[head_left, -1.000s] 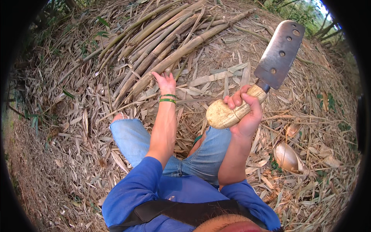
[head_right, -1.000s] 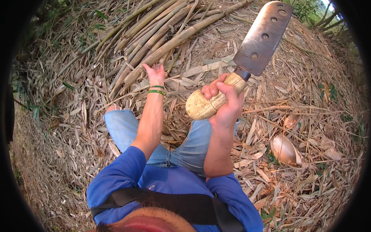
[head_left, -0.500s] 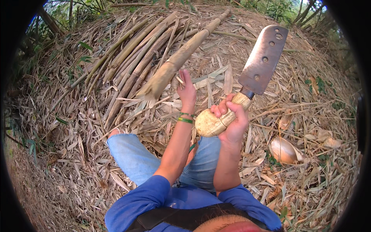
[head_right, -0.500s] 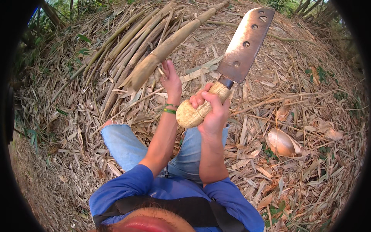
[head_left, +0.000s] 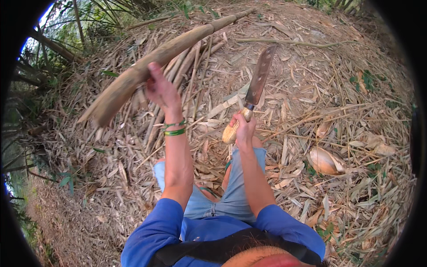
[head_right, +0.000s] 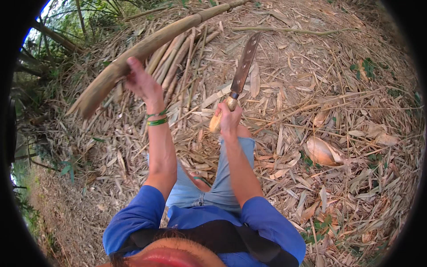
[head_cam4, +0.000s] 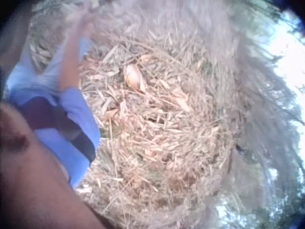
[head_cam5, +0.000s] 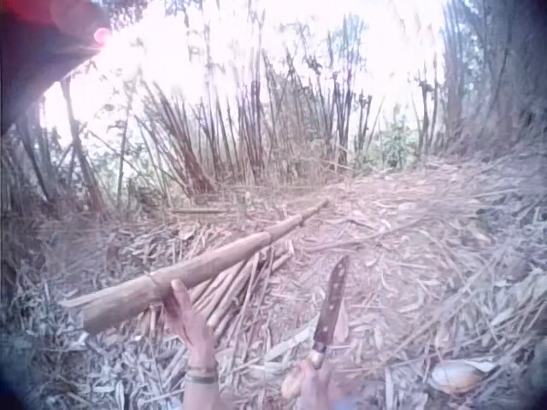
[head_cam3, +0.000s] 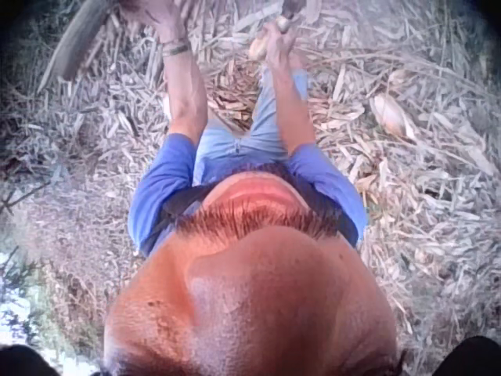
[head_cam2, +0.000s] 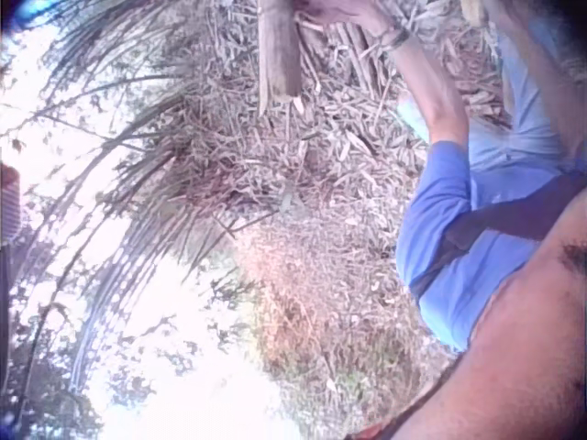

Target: The person trims small branches and nodes off a long bamboo stalk using a machete, then sits on the ground to further handle the bamboo pieces.

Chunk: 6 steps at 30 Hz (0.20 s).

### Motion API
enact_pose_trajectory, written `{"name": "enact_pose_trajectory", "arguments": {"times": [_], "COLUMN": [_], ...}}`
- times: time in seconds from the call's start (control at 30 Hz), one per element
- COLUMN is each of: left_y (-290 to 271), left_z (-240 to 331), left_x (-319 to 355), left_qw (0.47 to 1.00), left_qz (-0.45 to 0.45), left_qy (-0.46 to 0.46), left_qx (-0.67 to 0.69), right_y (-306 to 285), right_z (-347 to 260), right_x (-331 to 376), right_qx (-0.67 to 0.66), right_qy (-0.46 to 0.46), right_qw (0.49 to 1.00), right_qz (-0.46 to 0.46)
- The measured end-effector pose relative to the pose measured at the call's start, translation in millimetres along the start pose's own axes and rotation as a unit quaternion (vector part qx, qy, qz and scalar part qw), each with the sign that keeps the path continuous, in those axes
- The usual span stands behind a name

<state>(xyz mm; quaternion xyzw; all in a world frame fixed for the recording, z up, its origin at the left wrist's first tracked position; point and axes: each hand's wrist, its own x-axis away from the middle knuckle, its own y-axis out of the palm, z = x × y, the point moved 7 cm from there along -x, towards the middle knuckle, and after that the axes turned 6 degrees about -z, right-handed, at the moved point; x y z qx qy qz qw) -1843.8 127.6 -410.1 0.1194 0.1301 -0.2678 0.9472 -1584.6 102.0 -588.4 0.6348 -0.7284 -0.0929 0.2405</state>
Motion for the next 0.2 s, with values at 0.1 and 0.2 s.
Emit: {"name": "enact_pose_trajectory", "arguments": {"times": [0.1,0.2], "left_y": [-70.4,-123.2], "left_z": [115.1,275.8], "left_x": [-62.7,-132.4], "left_qw": [0.980,0.965], "left_qz": [0.194,0.166], "left_qy": [0.023,0.183], "left_qx": [-0.028,0.083], "right_y": [2.9,23.8], "right_z": [4.5,-41.2], "right_x": [7.8,63.0], "right_qx": [0.140,0.207], "right_qy": [0.029,0.089], "right_qw": [0.989,0.972], "right_qz": [-0.027,-0.059]}}
